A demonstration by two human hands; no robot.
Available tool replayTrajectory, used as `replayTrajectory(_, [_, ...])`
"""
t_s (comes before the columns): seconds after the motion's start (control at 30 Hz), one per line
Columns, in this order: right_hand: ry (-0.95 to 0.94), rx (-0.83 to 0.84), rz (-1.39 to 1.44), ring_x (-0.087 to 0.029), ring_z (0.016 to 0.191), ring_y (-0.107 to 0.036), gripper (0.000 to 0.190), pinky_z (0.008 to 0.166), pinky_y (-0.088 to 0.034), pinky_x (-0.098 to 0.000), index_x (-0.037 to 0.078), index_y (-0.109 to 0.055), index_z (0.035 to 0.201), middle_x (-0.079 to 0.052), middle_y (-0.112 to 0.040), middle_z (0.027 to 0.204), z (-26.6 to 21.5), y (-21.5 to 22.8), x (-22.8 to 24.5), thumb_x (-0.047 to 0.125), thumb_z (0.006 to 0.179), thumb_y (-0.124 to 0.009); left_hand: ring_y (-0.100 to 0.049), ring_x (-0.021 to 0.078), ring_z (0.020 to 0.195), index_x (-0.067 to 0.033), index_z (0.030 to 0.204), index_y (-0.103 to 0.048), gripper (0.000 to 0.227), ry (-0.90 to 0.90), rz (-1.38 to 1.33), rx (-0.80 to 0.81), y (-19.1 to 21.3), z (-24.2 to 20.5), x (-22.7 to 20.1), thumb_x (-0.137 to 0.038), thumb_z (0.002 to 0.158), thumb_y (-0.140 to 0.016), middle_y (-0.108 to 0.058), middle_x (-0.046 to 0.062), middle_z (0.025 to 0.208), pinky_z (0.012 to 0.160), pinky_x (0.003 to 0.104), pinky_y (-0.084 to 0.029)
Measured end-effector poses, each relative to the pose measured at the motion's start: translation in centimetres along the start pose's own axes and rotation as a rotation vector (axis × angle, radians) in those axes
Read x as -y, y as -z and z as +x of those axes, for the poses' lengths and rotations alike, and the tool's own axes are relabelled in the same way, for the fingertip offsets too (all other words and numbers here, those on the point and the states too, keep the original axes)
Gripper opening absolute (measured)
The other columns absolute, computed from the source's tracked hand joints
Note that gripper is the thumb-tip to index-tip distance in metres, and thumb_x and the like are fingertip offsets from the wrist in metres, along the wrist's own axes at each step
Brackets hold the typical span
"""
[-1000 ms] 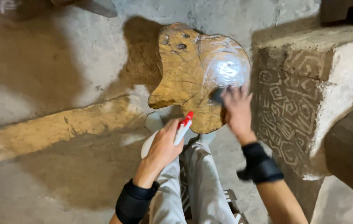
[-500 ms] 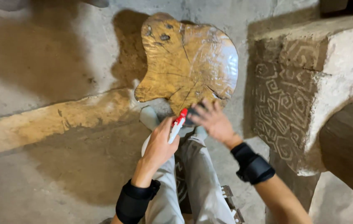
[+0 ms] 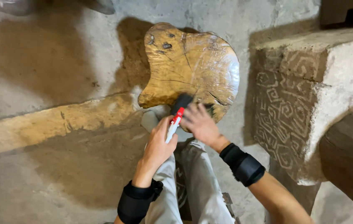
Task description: The person sprays a liquid from a white bottle onto several wooden surfaces and wipes them with a dark cloth. The person cleans a round wooden stool, a small wooden stool, and a wooden pallet bench, moving between items and wiping different areas of each.
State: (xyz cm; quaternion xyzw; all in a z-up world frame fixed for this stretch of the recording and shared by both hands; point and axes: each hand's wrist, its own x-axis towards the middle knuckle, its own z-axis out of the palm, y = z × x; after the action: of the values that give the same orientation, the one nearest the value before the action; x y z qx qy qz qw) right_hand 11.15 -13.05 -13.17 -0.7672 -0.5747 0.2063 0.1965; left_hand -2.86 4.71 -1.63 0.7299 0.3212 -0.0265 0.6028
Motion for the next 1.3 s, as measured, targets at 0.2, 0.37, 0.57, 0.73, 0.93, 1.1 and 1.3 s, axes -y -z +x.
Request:
replayTrajectory(0.2, [-0.067, -0.057, -0.163, -0.045, 0.150, -0.035, 0.052, 0.117, -0.025, -0.0688, 0.013, -0.057, 0.145, -0.020, -0.049, 0.155, 10.1, 4.6, -6.3, 0.010, 0.093, -0.059, -0.064, 0.0465, 0.108, -0.0018, 0.127, -0.057, 0.045, -0.025, 0.037, -0.062, 2.7, 1.8, 0.6, -0.002, 0.082, -0.064, -0.068, 0.023, 0.115, 0.086, 0.048, -0.052])
replayTrajectory(0.37, [-0.285, -0.207, -0.249, -0.052, 0.148, -0.032, 0.060, 0.115, -0.022, -0.0729, 0.012, -0.049, 0.154, -0.023, -0.043, 0.159, 15.7, 4.6, -6.7, 0.002, 0.095, -0.053, -0.065, 0.0461, 0.106, -0.0026, 0.125, -0.058, 0.041, -0.001, 0.064, -0.090, 6.3, 3.0, 0.4, -0.003, 0.084, -0.065, -0.069, 0.023, 0.113, 0.085, 0.048, -0.052])
replayTrajectory(0.57, [0.092, 0.105, -0.127, -0.049, 0.148, -0.036, 0.065, 0.121, -0.027, -0.0643, 0.010, -0.049, 0.148, -0.024, -0.045, 0.153, 12.3, 1.7, 2.7, 0.003, 0.085, -0.058, -0.066, 0.0445, 0.108, 0.0004, 0.128, -0.057, 0.046, -0.082, 0.027, -0.189, 9.3, 4.3, 1.3, -0.001, 0.083, -0.062, -0.067, 0.024, 0.116, 0.090, 0.047, -0.053])
replayTrajectory(0.73, [0.190, 0.235, -0.070, -0.045, 0.141, -0.041, 0.063, 0.116, -0.030, -0.0644, 0.017, -0.051, 0.148, -0.018, -0.047, 0.147, 17.3, 4.0, 0.2, 0.013, 0.088, -0.068, -0.065, 0.0455, 0.108, 0.0014, 0.129, -0.056, 0.047, -0.081, 0.023, -0.200, 10.6, 3.6, 3.2, 0.000, 0.082, -0.062, -0.067, 0.024, 0.116, 0.091, 0.048, -0.052])
replayTrajectory(0.93, [-0.083, -0.083, -0.061, -0.052, 0.147, -0.030, 0.059, 0.116, -0.023, -0.0692, 0.011, -0.048, 0.153, -0.026, -0.033, 0.162, 24.3, 3.0, 0.0, 0.011, 0.098, -0.067, -0.065, 0.0448, 0.108, -0.0006, 0.127, -0.056, 0.045, -0.031, 0.013, -0.178, 12.0, 2.3, 5.6, 0.000, 0.082, -0.062, -0.067, 0.024, 0.117, 0.092, 0.047, -0.053])
replayTrajectory(1.1, [0.058, 0.051, -0.035, -0.051, 0.151, -0.030, 0.064, 0.122, -0.023, -0.0673, 0.009, -0.049, 0.148, -0.021, -0.035, 0.162, 17.8, 0.3, 5.4, 0.006, 0.086, -0.064, -0.065, 0.0455, 0.108, -0.0004, 0.127, -0.057, 0.047, -0.020, 0.023, -0.188, 12.7, 1.0, 6.2, -0.001, 0.080, -0.063, -0.067, 0.024, 0.116, 0.091, 0.048, -0.052])
replayTrajectory(1.3, [0.159, 0.270, 0.064, -0.043, 0.148, -0.036, 0.059, 0.126, -0.028, -0.0541, 0.016, -0.053, 0.145, -0.014, -0.040, 0.162, 9.5, -3.6, 6.6, 0.005, 0.087, -0.060, -0.064, 0.0463, 0.109, 0.0009, 0.128, -0.056, 0.048, -0.018, 0.016, -0.214, 11.0, -0.4, 7.2, -0.001, 0.080, -0.063, -0.066, 0.026, 0.116, 0.093, 0.048, -0.052])
